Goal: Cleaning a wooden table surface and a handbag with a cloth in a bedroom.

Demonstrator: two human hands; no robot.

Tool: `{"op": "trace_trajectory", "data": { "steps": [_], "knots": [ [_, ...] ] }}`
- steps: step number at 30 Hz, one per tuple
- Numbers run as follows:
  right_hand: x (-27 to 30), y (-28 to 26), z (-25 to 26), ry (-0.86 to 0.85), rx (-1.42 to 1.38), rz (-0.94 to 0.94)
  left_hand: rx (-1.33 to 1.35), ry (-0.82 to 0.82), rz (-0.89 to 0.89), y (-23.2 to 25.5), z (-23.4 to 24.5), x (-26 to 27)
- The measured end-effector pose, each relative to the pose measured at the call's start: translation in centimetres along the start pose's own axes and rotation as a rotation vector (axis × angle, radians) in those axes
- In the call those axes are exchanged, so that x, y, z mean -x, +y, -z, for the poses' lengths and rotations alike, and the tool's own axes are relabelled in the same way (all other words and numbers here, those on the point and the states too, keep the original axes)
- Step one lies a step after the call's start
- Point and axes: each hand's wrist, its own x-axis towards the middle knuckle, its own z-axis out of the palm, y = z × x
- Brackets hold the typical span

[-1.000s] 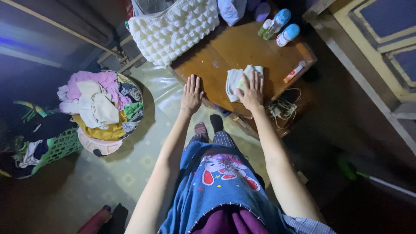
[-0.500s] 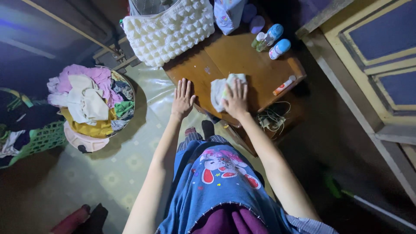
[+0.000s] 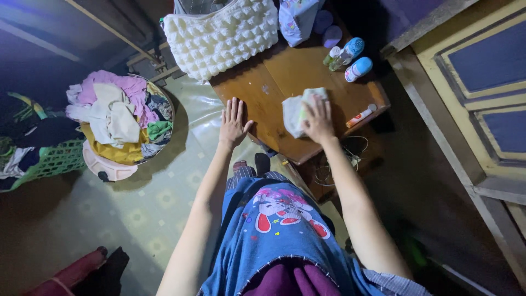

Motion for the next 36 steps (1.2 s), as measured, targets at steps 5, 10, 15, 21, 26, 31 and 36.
{"op": "trace_trajectory", "data": {
  "steps": [5, 10, 15, 21, 26, 31, 36],
  "knots": [
    [1.1, 3.3, 0.1, 0.102, -0.107, -0.232, -0.004, 0.005, 0.015, 0.4, 0.2, 0.2],
    [0.5, -0.4, 1.3, 0.164, -0.055, -0.363, 0.003, 0.007, 0.01, 0.5, 0.4, 0.2],
    [0.7, -1.8, 1.2, 0.21, -0.043, -0.27, 0.007, -0.001, 0.023, 0.3, 0.0, 0.1],
    [0.2, 2.5, -0.6, 0.16, -0.074, -0.55, 0.005, -0.009, 0.059, 1.8, 1.2, 0.1],
    [-0.6, 1.5, 0.5, 0.046, -0.07, -0.666, 0.065, 0.044, 0.052, 2.3, 0.3, 0.3],
    [-0.6, -2.4, -0.4, -0.01, -0.007, -0.57, 0.043, 0.07, 0.074, 2.3, -0.7, 0.2],
    [0.4, -6.8, -2.2, -0.003, 0.015, -0.1, 0.031, 0.073, 0.072, 2.2, -0.7, 0.3]
  ]
}}
